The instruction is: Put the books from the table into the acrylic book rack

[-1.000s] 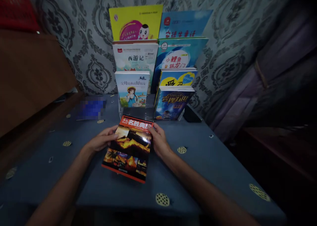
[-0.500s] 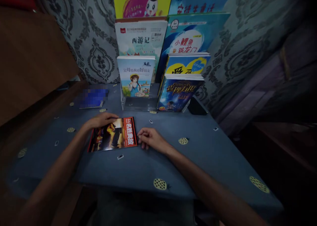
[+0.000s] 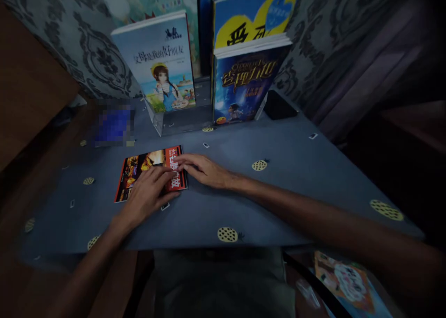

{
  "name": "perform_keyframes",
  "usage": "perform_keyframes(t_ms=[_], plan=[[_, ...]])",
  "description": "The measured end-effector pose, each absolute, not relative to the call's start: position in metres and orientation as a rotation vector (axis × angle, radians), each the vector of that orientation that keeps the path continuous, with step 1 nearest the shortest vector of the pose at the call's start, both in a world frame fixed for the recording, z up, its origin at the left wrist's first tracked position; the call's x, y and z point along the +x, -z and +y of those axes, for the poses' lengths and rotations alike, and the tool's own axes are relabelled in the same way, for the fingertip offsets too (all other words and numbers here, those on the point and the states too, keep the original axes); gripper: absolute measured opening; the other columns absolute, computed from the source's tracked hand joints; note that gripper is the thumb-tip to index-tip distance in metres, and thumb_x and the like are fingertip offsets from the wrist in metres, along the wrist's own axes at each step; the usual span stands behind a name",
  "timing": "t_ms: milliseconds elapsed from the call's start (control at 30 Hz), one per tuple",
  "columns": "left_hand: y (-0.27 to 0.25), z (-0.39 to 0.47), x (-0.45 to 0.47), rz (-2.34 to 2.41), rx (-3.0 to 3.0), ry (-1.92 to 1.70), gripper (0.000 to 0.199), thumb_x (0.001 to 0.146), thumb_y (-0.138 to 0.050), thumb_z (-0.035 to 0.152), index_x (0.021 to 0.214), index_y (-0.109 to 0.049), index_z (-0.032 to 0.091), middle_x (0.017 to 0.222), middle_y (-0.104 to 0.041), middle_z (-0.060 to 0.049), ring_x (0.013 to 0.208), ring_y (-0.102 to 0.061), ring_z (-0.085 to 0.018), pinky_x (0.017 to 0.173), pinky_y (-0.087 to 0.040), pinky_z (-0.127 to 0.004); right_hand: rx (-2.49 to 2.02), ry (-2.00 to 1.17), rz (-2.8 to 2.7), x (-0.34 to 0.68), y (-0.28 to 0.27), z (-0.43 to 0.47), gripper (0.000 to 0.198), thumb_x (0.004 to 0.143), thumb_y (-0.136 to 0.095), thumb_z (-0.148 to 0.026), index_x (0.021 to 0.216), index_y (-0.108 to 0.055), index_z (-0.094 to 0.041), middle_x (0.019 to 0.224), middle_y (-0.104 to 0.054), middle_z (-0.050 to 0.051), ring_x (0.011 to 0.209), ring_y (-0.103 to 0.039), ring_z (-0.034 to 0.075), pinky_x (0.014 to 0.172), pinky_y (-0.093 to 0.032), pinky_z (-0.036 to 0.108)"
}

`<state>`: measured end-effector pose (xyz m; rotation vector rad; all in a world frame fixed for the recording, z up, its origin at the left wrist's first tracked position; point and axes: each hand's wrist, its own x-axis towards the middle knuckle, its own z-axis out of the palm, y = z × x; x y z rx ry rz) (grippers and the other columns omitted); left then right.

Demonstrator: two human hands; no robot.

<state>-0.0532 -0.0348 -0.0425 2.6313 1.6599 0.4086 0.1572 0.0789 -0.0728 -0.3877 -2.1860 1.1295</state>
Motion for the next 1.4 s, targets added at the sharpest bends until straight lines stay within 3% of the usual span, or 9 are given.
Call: perform_keyframes(t_ms=[133, 333, 700, 800, 933, 1100, 1233, 1400], plan=[[0.048, -0.035, -0.054, 1.636, 2.688, -0.48, 0.034, 0.099, -0.057, 0.042, 0.124, -0.067, 0.022, 0.127, -0.071, -0.011, 0.115, -0.066, -0.028, 0.1, -0.053, -0.047, -0.361, -1.306, -2.119, 0.157, 0.073, 0.08, 0.033, 0.099, -0.044, -0.016, 0.125, -0.064, -0.017, 0.096, -0.077, 0.004, 0.096, -0.07, 0.017, 0.093, -0.052, 0.035], [0.046, -0.038, -0.047, 1.669, 2.779, -0.518, 0.026, 0.101, -0.053, 0.031, 0.114, -0.073, 0.021, 0.116, -0.077, -0.009, 0.111, -0.072, -0.025, 0.096, -0.059, -0.04, -0.346, -1.378, -2.048, 0.162, 0.072, 0.081, 0.029, 0.096, -0.046, -0.014, 0.117, -0.067, -0.015, 0.091, -0.076, 0.003, 0.09, -0.071, 0.016, 0.088, -0.053, 0.032], [0.047, -0.038, -0.044, 1.707, 2.778, -0.526, 0.026, 0.101, -0.054, 0.033, 0.11, -0.075, 0.021, 0.116, -0.078, -0.007, 0.109, -0.073, -0.025, 0.092, -0.062, -0.041, -0.318, -1.397, -2.05, 0.166, 0.067, 0.077, 0.029, 0.096, -0.046, -0.015, 0.113, -0.07, -0.017, 0.087, -0.074, 0.0, 0.086, -0.07, 0.015, 0.085, -0.053, 0.03], [0.05, -0.04, -0.043, 1.73, 2.711, -0.481, 0.027, 0.1, -0.055, 0.036, 0.112, -0.074, 0.022, 0.119, -0.076, -0.008, 0.114, -0.071, -0.027, 0.096, -0.06, -0.044, -0.289, -1.252, -2.166, 0.168, 0.066, 0.074, 0.028, 0.097, -0.046, -0.017, 0.111, -0.071, -0.018, 0.087, -0.074, 0.001, 0.084, -0.068, 0.015, 0.083, -0.052, 0.03], [0.051, -0.042, -0.043, 1.726, 2.639, -0.498, 0.029, 0.099, -0.056, 0.037, 0.117, -0.073, 0.022, 0.123, -0.074, -0.01, 0.117, -0.069, -0.028, 0.099, -0.058, -0.045, -0.178, -0.841, -2.38, 0.171, 0.068, 0.068, 0.021, 0.096, -0.054, -0.021, 0.105, -0.073, -0.019, 0.094, -0.075, 0.006, 0.093, -0.065, 0.019, 0.092, -0.049, 0.036], [0.045, -0.041, -0.075, 1.722, 2.563, -0.553, 0.033, 0.1, -0.053, 0.042, 0.122, -0.07, 0.024, 0.128, -0.072, -0.009, 0.121, -0.066, -0.026, 0.107, -0.052, -0.046, -0.04, -0.503, -2.589, 0.174, 0.064, 0.063, 0.019, 0.1, -0.055, -0.022, 0.112, -0.07, -0.02, 0.106, -0.075, 0.007, 0.103, -0.061, 0.02, 0.098, -0.043, 0.038], [0.046, -0.038, -0.127, 2.102, 2.285, -0.562, 0.05, 0.1, -0.044, 0.055, 0.131, -0.064, 0.021, 0.146, -0.059, -0.013, 0.135, -0.055, -0.03, 0.113, -0.045, -0.052, -0.043, -0.385, -2.67, 0.174, 0.058, 0.061, 0.023, 0.103, -0.048, -0.016, 0.107, -0.07, -0.02, 0.1, -0.074, 0.005, 0.095, -0.06, 0.018, 0.095, -0.043, 0.034], [0.05, -0.037, -0.157, 2.098, 2.124, -0.512, 0.058, 0.1, -0.037, 0.06, 0.135, -0.062, 0.02, 0.15, -0.055, -0.013, 0.141, -0.05, -0.03, 0.118, -0.039, -0.052, -0.027, -0.346, -2.671, 0.175, 0.054, 0.059, 0.02, 0.1, -0.051, -0.013, 0.107, -0.069, -0.016, 0.097, -0.072, 0.006, 0.094, -0.057, 0.019, 0.091, -0.042, 0.033]])
